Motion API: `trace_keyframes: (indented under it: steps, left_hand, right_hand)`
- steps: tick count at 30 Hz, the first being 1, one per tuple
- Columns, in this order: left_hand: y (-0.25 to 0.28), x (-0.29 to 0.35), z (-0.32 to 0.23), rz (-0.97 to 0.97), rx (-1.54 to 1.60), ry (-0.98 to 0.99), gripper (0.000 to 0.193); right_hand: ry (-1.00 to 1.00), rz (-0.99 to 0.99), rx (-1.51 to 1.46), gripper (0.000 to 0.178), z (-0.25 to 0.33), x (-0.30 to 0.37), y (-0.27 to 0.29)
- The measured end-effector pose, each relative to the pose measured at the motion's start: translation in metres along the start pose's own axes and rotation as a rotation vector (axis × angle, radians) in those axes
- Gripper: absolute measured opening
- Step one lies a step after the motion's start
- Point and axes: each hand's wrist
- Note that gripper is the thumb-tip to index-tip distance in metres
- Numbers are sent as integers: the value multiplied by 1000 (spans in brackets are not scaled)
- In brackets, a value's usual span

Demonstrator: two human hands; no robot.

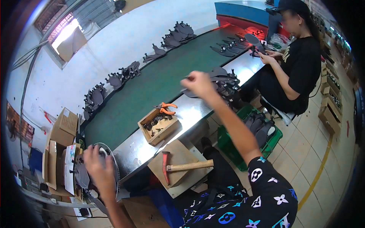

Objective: Hammering tacks into shoe sole components at a manufacturing station.

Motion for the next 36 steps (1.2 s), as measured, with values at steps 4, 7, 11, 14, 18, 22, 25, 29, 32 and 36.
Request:
trace_keyframes:
  steps: [4, 7, 11, 14, 18, 22, 25, 29, 32, 36]
  left_hand:
    - [-39, 17, -92, -249, 562, -262, 72]
    - [-39, 39, -79, -258, 459, -283, 62]
    - [-31, 64, -92, -320, 829, 169, 42]
    - [-27, 74, -116, -252, 1452, 445, 42]
    - [-86, 105, -131, -136, 1530, 668, 54]
    - [-130, 119, -147, 257, 376, 543, 67]
    - [-132, 90, -133, 220, 411, 389, 64]
    - [-175, -16, -96, 16, 565, 81, 22]
    - [-242, -67, -64, -55, 373, -41, 18]
    - [-298, -82, -45, 254, 170, -177, 15]
  right_hand:
    - [-149, 825, -978, 35, 115, 134, -58]
    - [-92, 899, -936, 50, 117, 168, -56]
    - [466, 387, 196, 97, 33, 218, -73]
    - [330, 546, 532, 89, -10, 245, -49]
    - [253, 383, 608, 42, -37, 271, -7]
    - [-27, 292, 369, 27, -76, 300, 59]
    - [-418, 39, -101, 28, -71, 337, 88]
    - [-950, -110, -538, 32, -73, 354, 94]
    - [-971, -66, -474, 36, -87, 344, 81]
    - [-911, 45, -529, 35, -74, 321, 66]
Point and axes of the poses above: each hand's wrist, its own x-axis away from the middle knuckle, its own y-axis out of the back of the hand, z = x × y, and after that the axes turned 3 degrees about -y, right-handed
